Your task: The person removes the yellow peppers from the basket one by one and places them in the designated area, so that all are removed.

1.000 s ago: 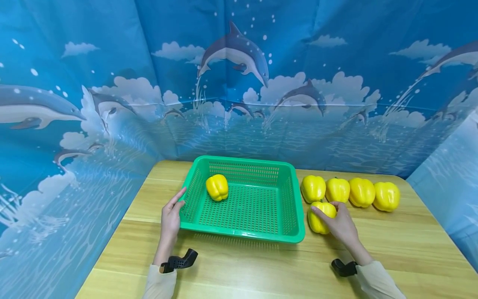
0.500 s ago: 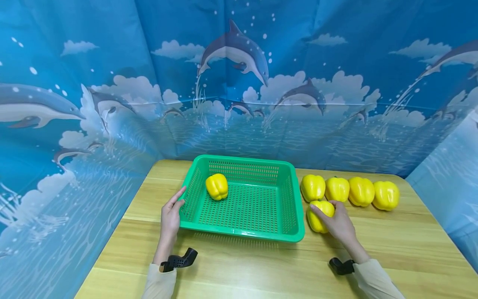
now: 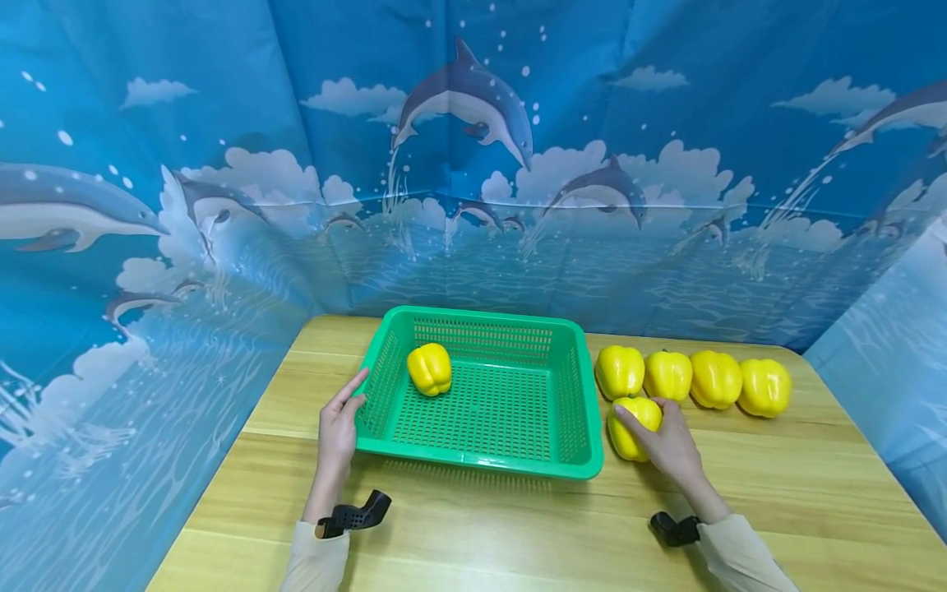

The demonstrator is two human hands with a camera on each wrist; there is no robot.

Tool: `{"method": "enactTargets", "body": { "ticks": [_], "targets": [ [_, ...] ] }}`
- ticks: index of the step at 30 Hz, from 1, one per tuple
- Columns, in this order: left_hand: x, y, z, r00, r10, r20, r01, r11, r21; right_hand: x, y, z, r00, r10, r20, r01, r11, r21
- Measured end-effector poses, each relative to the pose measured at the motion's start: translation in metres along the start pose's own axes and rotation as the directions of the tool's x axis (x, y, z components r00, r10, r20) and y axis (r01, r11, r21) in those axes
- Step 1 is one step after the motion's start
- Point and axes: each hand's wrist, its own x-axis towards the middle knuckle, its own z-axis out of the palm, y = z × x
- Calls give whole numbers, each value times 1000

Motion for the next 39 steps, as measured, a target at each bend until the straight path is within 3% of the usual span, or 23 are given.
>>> {"method": "enactTargets", "body": {
  "ticks": [10, 19, 39],
  "targets": [
    [0, -2, -1, 1000, 6, -8, -6, 1000, -6, -2, 0, 2, 1000, -10, 5, 10, 1000, 8],
    [0, -3, -1, 1000, 23, -12, -24, 999, -38, -2, -2, 4, 998, -41, -42, 42, 999, 26],
    [-1, -2, -1, 999, 29, 13, -29, 1000, -3, -6, -2, 3, 1000, -10, -9, 10, 1000, 19]
  ]
}}
